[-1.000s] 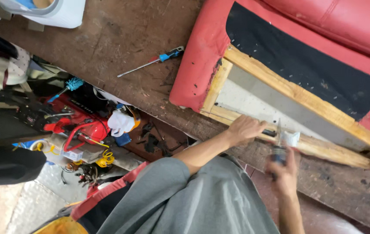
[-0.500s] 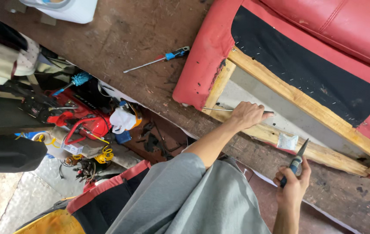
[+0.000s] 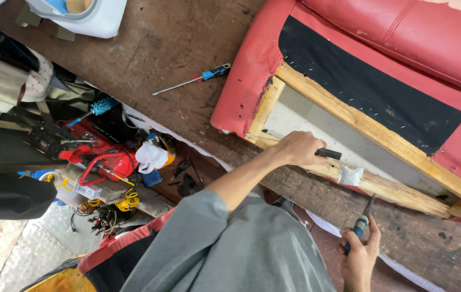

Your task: The person removes staples and fasteners from the wooden frame of a red vinyl seat using a screwdriver and pliers.

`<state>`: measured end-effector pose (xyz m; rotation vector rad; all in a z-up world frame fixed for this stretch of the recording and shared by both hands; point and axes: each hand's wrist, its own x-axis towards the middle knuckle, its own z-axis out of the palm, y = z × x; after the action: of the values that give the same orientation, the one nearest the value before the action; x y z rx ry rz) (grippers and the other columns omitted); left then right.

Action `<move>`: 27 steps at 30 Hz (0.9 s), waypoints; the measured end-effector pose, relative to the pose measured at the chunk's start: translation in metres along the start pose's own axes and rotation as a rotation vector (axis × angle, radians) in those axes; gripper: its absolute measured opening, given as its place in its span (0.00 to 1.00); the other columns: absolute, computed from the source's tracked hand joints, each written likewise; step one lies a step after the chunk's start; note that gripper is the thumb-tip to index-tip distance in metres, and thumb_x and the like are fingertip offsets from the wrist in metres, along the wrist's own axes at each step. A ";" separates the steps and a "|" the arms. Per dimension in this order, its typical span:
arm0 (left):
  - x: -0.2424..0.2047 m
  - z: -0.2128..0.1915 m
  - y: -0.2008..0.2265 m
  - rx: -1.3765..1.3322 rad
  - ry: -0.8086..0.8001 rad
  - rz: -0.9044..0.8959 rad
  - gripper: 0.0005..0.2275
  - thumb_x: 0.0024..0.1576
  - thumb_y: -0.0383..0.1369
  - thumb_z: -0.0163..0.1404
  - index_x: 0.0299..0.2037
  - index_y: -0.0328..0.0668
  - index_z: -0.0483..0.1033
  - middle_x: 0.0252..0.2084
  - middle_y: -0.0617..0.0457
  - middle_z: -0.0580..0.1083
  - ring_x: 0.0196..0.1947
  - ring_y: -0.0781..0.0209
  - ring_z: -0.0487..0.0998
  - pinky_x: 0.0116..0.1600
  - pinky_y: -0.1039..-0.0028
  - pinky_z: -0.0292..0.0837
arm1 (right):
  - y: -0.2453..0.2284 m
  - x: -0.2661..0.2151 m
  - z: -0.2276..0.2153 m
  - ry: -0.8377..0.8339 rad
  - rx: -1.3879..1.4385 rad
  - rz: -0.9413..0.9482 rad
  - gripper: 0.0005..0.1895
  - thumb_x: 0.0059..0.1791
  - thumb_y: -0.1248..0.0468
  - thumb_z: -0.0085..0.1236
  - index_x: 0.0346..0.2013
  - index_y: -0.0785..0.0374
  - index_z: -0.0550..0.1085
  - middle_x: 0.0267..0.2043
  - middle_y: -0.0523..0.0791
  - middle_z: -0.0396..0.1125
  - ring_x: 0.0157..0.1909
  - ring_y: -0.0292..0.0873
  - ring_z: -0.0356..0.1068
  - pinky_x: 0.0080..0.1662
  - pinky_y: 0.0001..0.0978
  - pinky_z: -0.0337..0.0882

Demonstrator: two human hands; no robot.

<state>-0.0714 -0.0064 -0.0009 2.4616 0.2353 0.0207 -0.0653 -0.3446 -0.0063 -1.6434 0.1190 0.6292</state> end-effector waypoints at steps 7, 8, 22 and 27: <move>-0.035 -0.084 -0.072 -0.904 0.312 0.090 0.09 0.64 0.36 0.54 0.41 0.40 0.85 0.27 0.63 0.74 0.27 0.77 0.68 0.29 0.74 0.61 | -0.012 0.011 0.006 0.003 -0.037 -0.017 0.43 0.46 0.76 0.51 0.76 0.61 0.55 0.36 0.48 0.67 0.29 0.36 0.63 0.26 0.28 0.60; -0.048 -0.100 -0.088 -0.936 0.450 0.075 0.10 0.66 0.36 0.55 0.33 0.42 0.76 0.26 0.65 0.69 0.26 0.77 0.65 0.29 0.75 0.57 | -0.017 0.012 0.012 -0.004 -0.023 -0.018 0.43 0.46 0.76 0.52 0.76 0.61 0.54 0.35 0.47 0.66 0.28 0.36 0.62 0.26 0.28 0.60; -0.005 -0.014 0.000 -0.098 0.113 0.022 0.16 0.56 0.46 0.52 0.45 0.43 0.78 0.30 0.41 0.79 0.31 0.43 0.82 0.38 0.54 0.75 | -0.071 -0.008 0.104 -0.136 -0.166 -0.182 0.45 0.41 0.79 0.51 0.75 0.62 0.57 0.39 0.49 0.67 0.29 0.38 0.66 0.27 0.29 0.67; 0.020 0.067 -0.036 0.084 0.229 0.040 0.17 0.60 0.46 0.50 0.48 0.40 0.71 0.38 0.37 0.77 0.34 0.44 0.82 0.41 0.55 0.78 | -0.093 -0.008 0.099 -0.081 -0.173 -0.299 0.45 0.43 0.79 0.51 0.77 0.64 0.58 0.41 0.48 0.66 0.32 0.38 0.66 0.30 0.29 0.68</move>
<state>-0.0530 -0.0167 -0.0761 2.5467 0.2916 0.3174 -0.0648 -0.2363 0.0754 -1.7551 -0.2423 0.4855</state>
